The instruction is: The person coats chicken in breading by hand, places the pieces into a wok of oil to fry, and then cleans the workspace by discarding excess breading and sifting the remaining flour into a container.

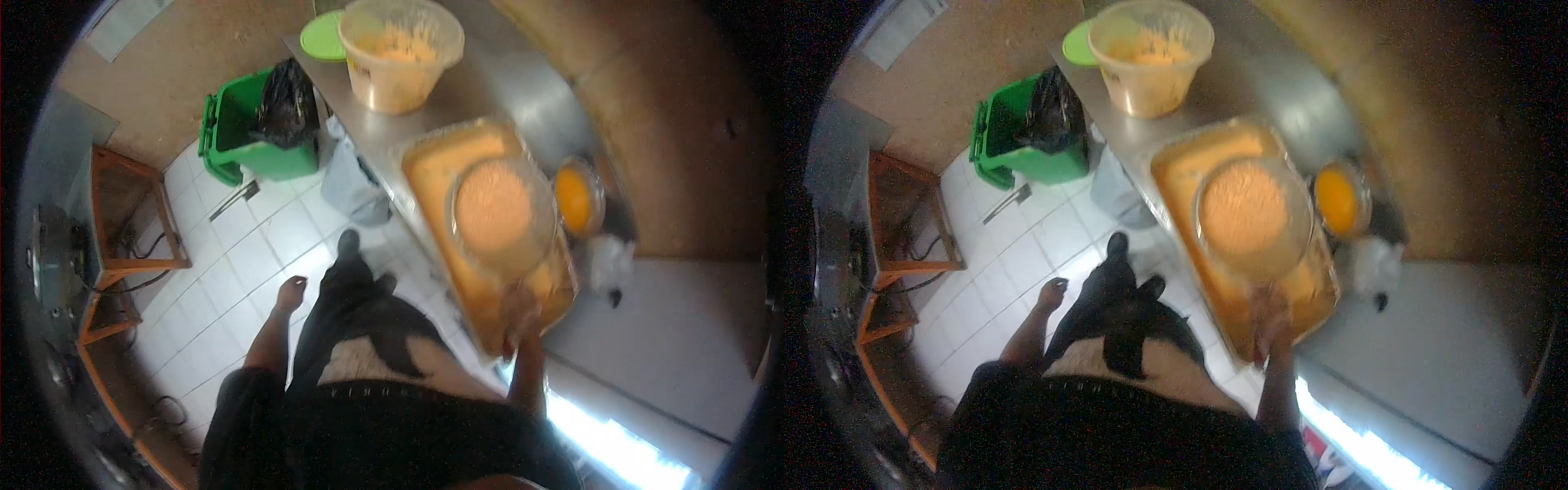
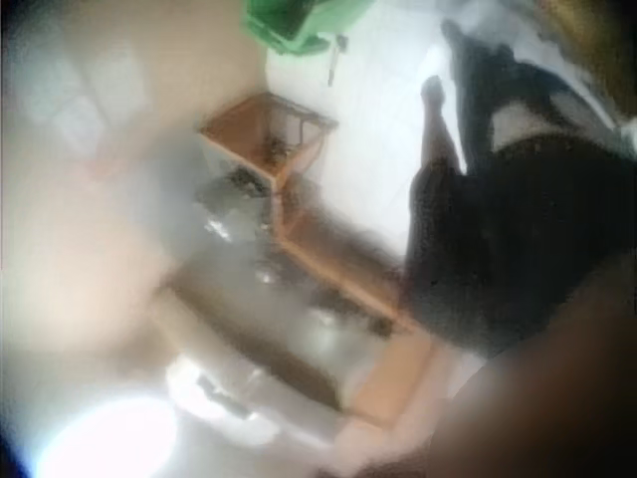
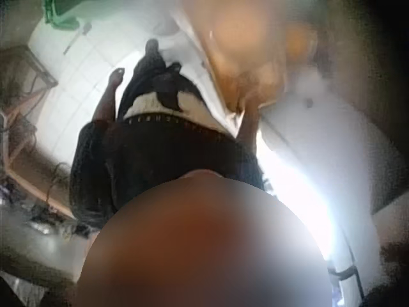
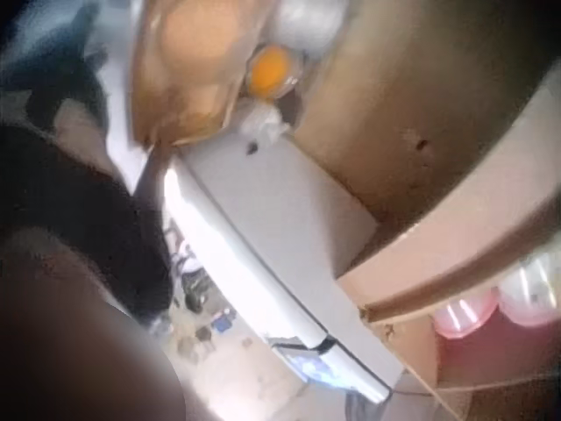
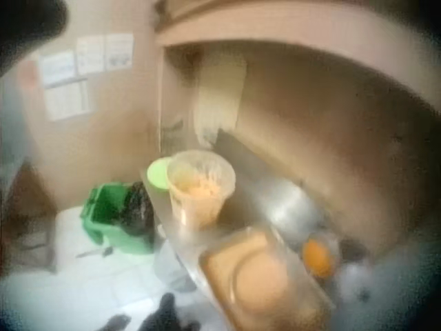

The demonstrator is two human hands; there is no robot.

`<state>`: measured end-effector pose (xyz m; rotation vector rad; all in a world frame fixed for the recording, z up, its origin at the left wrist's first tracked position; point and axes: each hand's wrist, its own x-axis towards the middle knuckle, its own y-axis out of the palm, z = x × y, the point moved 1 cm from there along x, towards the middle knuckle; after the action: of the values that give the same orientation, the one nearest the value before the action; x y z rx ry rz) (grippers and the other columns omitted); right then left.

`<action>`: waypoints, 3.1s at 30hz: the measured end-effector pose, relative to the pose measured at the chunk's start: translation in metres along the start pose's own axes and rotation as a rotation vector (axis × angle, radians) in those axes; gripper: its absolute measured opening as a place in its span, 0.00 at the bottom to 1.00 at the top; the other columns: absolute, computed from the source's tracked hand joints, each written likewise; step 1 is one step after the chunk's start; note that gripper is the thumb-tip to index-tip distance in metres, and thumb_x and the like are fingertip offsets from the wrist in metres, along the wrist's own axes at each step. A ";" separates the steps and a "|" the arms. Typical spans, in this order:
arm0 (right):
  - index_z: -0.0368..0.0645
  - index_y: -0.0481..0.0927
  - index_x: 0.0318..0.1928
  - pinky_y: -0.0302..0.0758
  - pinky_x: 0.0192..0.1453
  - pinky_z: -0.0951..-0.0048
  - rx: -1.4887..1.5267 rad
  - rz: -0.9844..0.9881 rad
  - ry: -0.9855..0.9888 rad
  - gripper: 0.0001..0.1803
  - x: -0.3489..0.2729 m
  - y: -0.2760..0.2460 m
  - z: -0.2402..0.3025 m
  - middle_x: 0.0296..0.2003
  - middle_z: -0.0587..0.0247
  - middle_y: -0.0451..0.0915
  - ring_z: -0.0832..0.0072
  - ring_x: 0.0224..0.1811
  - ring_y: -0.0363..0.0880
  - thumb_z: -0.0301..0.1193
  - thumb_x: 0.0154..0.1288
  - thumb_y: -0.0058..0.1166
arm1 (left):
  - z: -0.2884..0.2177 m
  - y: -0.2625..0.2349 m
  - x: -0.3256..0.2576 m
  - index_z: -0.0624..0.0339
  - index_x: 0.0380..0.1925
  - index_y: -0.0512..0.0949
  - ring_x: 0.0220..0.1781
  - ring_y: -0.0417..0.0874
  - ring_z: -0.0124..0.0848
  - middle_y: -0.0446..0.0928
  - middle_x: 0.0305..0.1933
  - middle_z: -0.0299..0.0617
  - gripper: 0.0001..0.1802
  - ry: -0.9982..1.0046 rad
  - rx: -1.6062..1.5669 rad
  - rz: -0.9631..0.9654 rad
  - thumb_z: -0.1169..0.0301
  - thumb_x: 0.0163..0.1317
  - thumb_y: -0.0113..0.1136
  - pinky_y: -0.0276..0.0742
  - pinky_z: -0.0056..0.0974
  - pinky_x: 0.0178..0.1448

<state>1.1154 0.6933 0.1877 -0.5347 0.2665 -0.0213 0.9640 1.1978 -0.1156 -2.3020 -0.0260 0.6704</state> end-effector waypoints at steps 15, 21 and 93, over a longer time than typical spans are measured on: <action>0.40 0.70 0.61 0.70 0.57 0.71 0.406 -0.056 0.056 0.24 -0.025 0.003 0.008 0.54 0.55 0.75 0.73 0.54 0.74 0.41 0.73 0.44 | -0.038 -0.013 0.018 0.61 0.45 0.80 0.46 0.83 0.48 0.82 0.42 0.53 0.16 -0.133 -0.289 0.049 0.62 0.67 0.51 0.78 0.45 0.50; 0.38 0.74 0.57 0.74 0.51 0.73 0.316 0.075 0.405 0.22 0.011 -0.009 0.003 0.48 0.58 0.79 0.77 0.49 0.77 0.40 0.70 0.50 | -0.042 -0.011 0.025 0.57 0.45 0.81 0.45 0.82 0.52 0.82 0.42 0.54 0.18 0.011 0.034 0.006 0.58 0.67 0.50 0.78 0.46 0.49; 0.43 0.71 0.54 0.74 0.34 0.80 0.182 -0.260 -0.118 0.14 -0.033 0.050 -0.013 0.35 0.68 0.74 0.80 0.33 0.74 0.33 0.73 0.41 | 0.001 -0.070 0.072 0.59 0.47 0.79 0.30 0.83 0.28 0.83 0.34 0.45 0.17 -0.061 -0.382 -0.125 0.61 0.70 0.47 0.79 0.34 0.35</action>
<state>1.0779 0.7330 0.1592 -0.3852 0.0769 -0.2628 1.0383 1.2647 -0.1033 -2.6149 -0.3520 0.7191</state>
